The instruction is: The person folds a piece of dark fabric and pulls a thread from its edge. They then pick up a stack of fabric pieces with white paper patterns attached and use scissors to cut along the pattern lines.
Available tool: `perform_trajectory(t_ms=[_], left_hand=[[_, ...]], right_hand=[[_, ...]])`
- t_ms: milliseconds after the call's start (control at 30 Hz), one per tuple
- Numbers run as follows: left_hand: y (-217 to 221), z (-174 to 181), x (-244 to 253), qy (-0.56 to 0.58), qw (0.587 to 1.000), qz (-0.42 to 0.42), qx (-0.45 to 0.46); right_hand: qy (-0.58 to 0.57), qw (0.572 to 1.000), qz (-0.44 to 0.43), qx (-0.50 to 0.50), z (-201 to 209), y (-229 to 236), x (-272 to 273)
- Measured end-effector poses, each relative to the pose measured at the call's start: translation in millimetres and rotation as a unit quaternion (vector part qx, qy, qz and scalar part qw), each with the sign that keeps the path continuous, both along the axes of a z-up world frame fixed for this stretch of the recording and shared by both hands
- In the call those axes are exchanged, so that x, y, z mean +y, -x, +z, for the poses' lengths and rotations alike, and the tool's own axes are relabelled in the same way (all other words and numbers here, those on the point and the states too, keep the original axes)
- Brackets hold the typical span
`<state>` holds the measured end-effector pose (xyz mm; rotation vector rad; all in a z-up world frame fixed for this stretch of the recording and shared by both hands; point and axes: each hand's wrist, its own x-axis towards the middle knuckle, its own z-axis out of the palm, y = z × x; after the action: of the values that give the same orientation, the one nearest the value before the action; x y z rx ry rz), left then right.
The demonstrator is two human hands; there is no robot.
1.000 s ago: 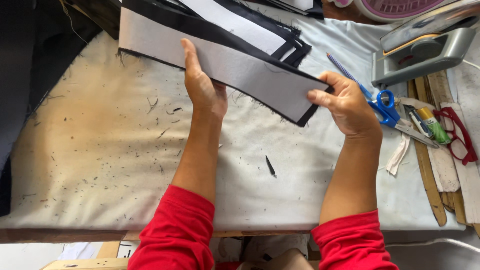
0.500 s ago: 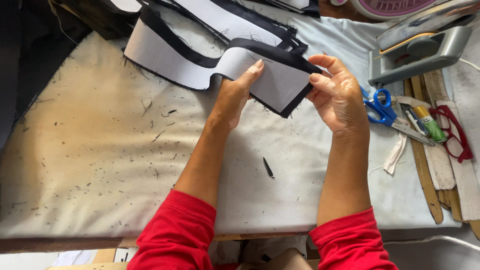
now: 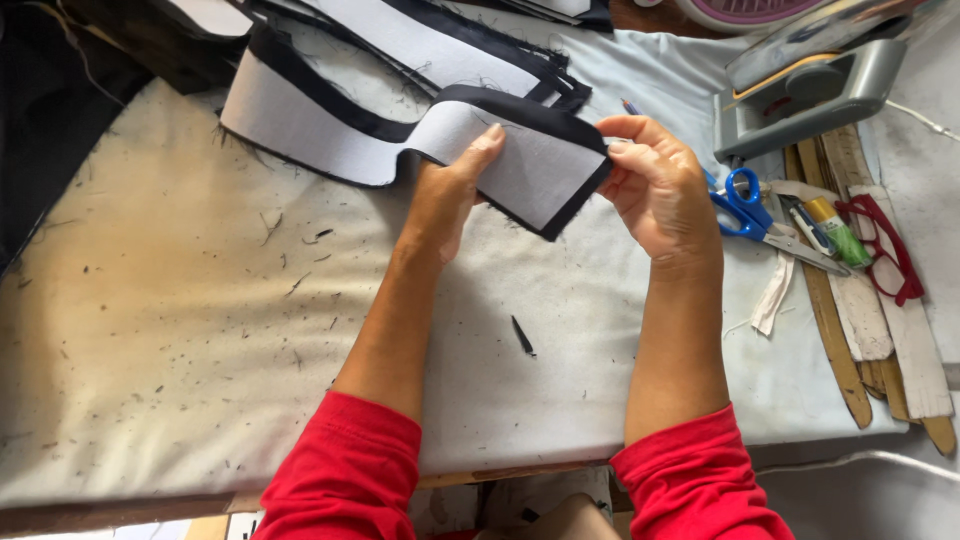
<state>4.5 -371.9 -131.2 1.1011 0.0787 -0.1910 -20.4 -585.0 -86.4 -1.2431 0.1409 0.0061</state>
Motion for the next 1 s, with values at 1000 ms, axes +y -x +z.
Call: perform_trajectory(t_ms=[1000], left_hand=[[-2, 11, 6, 0.007, 0.995, 0.103, -0.007]], right_hand=[[0.259, 0.939, 0.225, 0.011, 13, 14, -6]])
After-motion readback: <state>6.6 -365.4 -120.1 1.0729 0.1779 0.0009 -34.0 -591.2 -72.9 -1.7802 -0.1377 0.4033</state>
